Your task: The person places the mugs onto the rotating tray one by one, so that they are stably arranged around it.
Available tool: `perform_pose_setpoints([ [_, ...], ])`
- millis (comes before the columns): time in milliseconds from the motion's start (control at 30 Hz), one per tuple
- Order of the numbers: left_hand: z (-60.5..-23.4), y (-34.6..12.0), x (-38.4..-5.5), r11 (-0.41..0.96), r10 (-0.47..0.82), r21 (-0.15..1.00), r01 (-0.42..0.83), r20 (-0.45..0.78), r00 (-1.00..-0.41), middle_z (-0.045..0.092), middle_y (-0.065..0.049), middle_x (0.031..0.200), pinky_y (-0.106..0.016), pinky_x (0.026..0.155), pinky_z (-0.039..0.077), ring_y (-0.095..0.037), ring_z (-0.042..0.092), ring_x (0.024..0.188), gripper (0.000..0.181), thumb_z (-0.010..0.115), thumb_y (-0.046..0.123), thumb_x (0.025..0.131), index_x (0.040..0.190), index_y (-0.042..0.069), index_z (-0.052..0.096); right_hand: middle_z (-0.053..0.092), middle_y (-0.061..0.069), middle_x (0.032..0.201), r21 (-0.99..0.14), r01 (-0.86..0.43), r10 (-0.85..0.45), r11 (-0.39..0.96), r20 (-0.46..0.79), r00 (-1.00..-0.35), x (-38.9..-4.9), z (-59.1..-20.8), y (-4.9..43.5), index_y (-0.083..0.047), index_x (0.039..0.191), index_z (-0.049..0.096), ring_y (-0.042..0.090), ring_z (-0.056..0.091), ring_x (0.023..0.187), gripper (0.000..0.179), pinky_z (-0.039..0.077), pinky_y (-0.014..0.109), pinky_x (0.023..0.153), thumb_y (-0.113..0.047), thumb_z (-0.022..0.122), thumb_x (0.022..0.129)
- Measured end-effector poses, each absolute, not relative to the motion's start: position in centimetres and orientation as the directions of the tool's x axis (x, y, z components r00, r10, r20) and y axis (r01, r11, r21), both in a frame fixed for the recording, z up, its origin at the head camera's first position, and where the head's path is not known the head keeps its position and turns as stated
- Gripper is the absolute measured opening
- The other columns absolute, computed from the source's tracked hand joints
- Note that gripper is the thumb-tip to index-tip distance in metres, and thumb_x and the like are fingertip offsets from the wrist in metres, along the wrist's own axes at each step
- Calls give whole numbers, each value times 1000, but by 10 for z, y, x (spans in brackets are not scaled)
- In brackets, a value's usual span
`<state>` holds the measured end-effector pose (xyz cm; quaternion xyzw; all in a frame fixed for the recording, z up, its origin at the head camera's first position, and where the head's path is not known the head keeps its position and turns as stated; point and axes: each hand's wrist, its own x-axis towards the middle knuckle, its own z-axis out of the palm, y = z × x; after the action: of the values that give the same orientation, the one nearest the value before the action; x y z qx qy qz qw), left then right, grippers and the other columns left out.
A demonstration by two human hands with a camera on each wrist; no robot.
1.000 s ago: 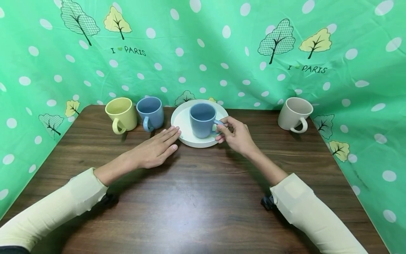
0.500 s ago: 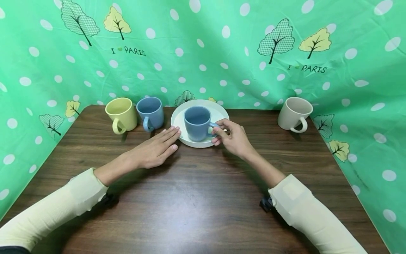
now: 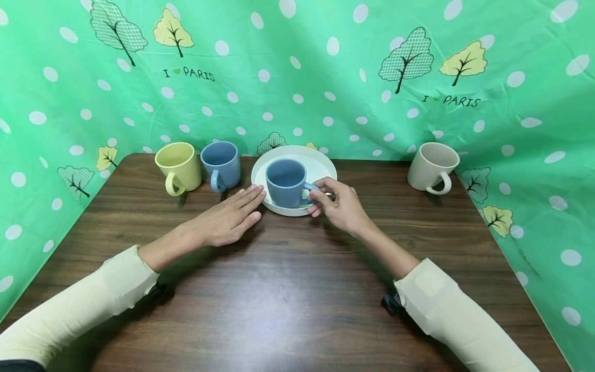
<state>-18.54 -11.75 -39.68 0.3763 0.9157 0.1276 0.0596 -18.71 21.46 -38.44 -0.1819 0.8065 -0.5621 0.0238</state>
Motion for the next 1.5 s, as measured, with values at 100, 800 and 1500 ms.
perform_pose_setpoints([
  [100,-396,-117,-185,683,705,277,676,-12,-709,18,-22,189,-54,147,15,-37,14,178,68,32,39,124,177,-1,24,78,34,115,-914,-264,-322,307,161,-933,-187,-385,215,15,132,65,22,86,83,24,73,39,77,-3,62,115],
  [800,-397,-118,-186,684,702,280,674,1,-713,18,-21,189,-55,147,16,-37,14,178,68,31,41,124,178,0,24,74,37,125,-941,-193,-378,277,77,-923,-182,-381,216,15,138,61,21,87,90,30,73,49,84,-6,60,117],
  [1500,-396,-123,-184,689,681,233,686,116,-723,40,-23,181,-58,142,31,-40,34,172,61,39,36,122,173,1,42,70,15,137,-882,-218,-249,418,119,-961,-182,-376,265,6,150,62,9,83,96,40,70,28,82,-20,60,119],
])
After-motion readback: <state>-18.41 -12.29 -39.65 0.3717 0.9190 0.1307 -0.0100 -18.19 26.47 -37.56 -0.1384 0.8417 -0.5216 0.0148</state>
